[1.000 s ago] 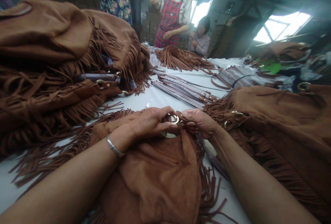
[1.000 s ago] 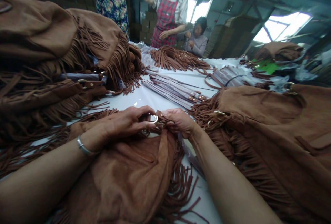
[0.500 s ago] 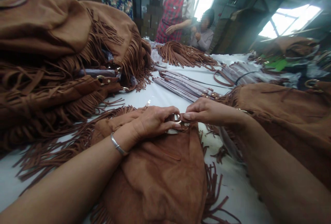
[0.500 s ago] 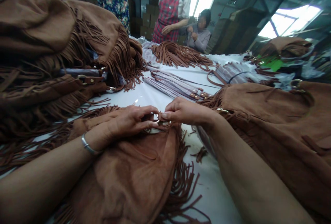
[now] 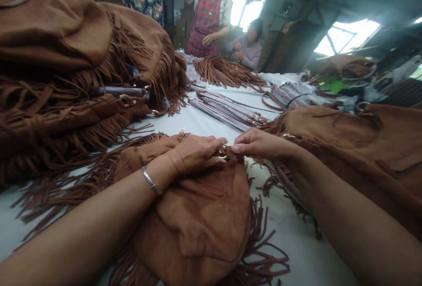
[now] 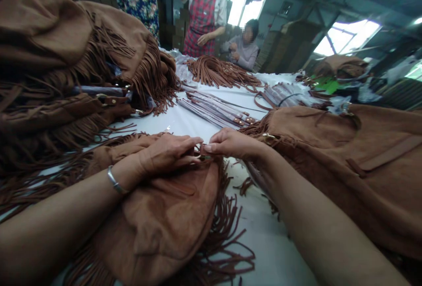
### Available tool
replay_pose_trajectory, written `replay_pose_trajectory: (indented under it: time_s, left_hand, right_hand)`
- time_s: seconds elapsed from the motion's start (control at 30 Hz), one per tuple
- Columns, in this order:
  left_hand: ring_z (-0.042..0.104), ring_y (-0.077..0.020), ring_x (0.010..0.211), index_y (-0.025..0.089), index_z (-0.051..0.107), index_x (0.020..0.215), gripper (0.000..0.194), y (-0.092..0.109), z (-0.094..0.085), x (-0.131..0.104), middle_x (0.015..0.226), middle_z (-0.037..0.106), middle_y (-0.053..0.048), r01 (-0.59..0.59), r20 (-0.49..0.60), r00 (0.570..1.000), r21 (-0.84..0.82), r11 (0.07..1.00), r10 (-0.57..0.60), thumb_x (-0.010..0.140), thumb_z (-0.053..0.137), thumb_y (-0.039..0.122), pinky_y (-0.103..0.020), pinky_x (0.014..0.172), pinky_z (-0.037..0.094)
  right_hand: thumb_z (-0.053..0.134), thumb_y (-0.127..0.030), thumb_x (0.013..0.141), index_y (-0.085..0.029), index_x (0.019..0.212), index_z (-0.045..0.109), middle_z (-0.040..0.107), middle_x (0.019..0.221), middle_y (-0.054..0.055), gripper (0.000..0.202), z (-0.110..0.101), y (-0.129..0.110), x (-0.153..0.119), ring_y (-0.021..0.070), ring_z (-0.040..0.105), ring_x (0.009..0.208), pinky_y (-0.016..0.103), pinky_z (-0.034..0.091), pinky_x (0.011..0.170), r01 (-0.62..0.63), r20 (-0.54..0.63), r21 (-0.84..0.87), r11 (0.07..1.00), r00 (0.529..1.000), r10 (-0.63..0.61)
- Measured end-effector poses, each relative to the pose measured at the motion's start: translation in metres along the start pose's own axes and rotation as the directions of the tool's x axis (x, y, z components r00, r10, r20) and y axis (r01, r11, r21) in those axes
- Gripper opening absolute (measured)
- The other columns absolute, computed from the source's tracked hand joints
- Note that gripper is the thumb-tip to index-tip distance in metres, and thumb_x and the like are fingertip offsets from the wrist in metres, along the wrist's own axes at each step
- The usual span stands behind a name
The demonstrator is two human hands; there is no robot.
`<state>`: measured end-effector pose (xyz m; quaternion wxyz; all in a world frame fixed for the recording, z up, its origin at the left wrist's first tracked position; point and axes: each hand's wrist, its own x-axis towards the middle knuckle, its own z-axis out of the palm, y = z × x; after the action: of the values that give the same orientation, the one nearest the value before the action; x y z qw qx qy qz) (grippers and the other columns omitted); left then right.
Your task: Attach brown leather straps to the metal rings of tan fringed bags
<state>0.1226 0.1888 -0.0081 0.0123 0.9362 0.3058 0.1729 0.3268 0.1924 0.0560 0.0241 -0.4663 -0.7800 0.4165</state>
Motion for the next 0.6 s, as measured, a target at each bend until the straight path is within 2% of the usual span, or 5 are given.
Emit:
replay_pose_trajectory:
  time_s: [0.13, 0.27, 0.37, 0.5, 0.6]
  left_hand:
    - [0.062, -0.0231, 0.080, 0.014, 0.050, 0.109, 0.037, 0.004, -0.007, 0.002, 0.092, 0.061, -0.008, -0.010, 0.056, 0.998, 0.038, 0.999, 0.008, 0.092, 0.036, 0.044, -0.034, 0.066, 0.049]
    - [0.062, -0.0245, 0.077, 0.012, 0.051, 0.097, 0.038, 0.001, 0.001, 0.001, 0.086, 0.062, -0.010, 0.016, -0.032, 0.999, 0.125, 0.992, -0.012, 0.093, 0.032, 0.045, -0.035, 0.062, 0.049]
    - [0.061, -0.0232, 0.072, 0.013, 0.052, 0.094, 0.039, -0.002, 0.008, 0.001, 0.081, 0.061, -0.009, -0.007, -0.085, 0.996, 0.184, 0.983, 0.023, 0.094, 0.029, 0.045, -0.032, 0.055, 0.046]
    - [0.062, -0.0217, 0.071, 0.014, 0.051, 0.096, 0.039, -0.002, 0.008, 0.001, 0.082, 0.061, -0.008, -0.044, -0.043, 0.998, 0.168, 0.985, 0.052, 0.093, 0.031, 0.047, -0.031, 0.055, 0.046]
    - [0.062, -0.0215, 0.072, 0.015, 0.050, 0.100, 0.037, 0.002, 0.003, 0.002, 0.084, 0.061, -0.006, -0.081, 0.017, 0.997, 0.143, 0.986, 0.080, 0.093, 0.032, 0.046, -0.031, 0.058, 0.048]
  right_hand:
    - [0.071, -0.043, 0.065, -0.010, 0.064, 0.060, 0.050, 0.055, -0.001, 0.035, -0.029, 0.013, 0.022, 0.0063, 0.036, 0.049, 0.021, 0.023, 0.046, -0.062, 0.204, 0.309, 0.949, 0.979, -0.002]
    - [0.071, -0.042, 0.066, -0.010, 0.066, 0.060, 0.050, 0.056, -0.001, 0.034, -0.030, 0.020, 0.034, 0.0057, 0.035, 0.048, 0.020, 0.019, 0.044, -0.105, 0.234, 0.391, 0.915, 0.972, 0.011]
    - [0.069, -0.044, 0.069, -0.010, 0.065, 0.058, 0.042, 0.052, -0.004, 0.036, -0.020, 0.019, 0.027, 0.0047, 0.028, 0.047, 0.020, 0.016, 0.044, -0.061, 0.179, 0.357, 0.932, 0.984, -0.004]
    - [0.064, -0.045, 0.073, -0.011, 0.057, 0.054, 0.033, 0.050, -0.006, 0.039, -0.009, 0.007, 0.008, 0.0050, 0.025, 0.049, 0.020, 0.018, 0.044, 0.018, 0.019, 0.140, 0.990, 1.000, -0.021]
    - [0.064, -0.045, 0.073, -0.011, 0.056, 0.054, 0.034, 0.050, -0.005, 0.039, -0.013, 0.003, 0.005, 0.0049, 0.026, 0.048, 0.020, 0.019, 0.044, 0.012, 0.082, 0.107, 0.994, 0.996, -0.021]
